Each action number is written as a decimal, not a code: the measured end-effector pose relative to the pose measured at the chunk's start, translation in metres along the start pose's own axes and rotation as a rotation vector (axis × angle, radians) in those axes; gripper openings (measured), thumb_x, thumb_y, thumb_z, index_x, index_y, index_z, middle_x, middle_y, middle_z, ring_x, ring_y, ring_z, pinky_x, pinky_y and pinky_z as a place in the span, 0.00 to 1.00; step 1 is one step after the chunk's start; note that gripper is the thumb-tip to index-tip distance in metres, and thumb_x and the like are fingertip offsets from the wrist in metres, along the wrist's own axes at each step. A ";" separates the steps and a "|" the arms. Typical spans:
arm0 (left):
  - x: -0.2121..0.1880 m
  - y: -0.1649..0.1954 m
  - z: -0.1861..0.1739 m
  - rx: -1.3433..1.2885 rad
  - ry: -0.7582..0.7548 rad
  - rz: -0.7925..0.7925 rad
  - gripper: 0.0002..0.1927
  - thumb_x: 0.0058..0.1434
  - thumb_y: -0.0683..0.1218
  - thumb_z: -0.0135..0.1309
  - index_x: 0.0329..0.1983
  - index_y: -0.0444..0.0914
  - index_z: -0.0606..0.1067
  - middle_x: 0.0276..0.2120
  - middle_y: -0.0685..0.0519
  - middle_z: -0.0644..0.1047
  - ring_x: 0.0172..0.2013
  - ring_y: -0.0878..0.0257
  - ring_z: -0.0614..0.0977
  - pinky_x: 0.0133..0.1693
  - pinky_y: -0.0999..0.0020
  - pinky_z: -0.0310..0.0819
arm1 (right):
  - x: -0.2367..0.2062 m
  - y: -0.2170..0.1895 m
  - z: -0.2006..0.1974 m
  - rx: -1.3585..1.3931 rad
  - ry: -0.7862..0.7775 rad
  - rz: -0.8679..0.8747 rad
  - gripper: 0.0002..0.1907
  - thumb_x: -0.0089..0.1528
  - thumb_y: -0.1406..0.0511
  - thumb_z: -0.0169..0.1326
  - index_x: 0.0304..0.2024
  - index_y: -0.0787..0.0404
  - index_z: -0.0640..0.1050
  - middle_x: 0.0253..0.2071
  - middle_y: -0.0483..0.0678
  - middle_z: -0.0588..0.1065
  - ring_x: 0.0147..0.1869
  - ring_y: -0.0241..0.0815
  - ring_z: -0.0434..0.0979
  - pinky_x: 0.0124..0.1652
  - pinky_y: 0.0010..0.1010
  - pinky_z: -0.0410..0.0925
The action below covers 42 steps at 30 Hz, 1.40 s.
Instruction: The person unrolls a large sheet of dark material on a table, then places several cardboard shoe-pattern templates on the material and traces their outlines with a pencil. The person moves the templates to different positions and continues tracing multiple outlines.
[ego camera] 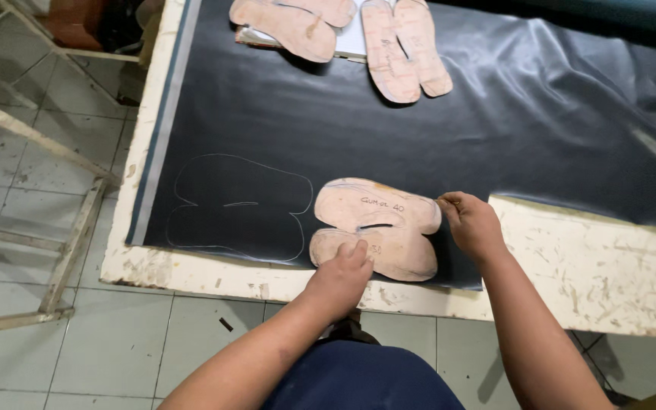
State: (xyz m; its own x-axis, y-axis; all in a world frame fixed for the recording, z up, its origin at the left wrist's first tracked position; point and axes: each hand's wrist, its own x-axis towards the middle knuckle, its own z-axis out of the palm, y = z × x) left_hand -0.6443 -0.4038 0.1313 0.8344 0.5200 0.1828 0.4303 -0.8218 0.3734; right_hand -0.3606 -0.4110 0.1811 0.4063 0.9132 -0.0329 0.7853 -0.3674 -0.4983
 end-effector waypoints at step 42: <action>0.075 -0.093 0.035 -1.165 -0.585 -0.755 0.34 0.68 0.66 0.40 0.49 0.34 0.82 0.46 0.47 0.83 0.49 0.59 0.81 0.54 0.61 0.76 | -0.108 -0.065 0.071 0.249 -0.107 -0.471 0.07 0.62 0.67 0.57 0.42 0.62 0.79 0.37 0.52 0.78 0.42 0.55 0.79 0.40 0.41 0.72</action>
State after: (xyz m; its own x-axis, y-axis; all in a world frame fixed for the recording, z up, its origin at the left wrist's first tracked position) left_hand -0.6095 -0.2969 0.0783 0.6844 0.3297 -0.6503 0.5373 0.3748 0.7555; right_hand -0.4890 -0.4731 0.1555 -0.0230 0.9865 0.1624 0.7311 0.1274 -0.6703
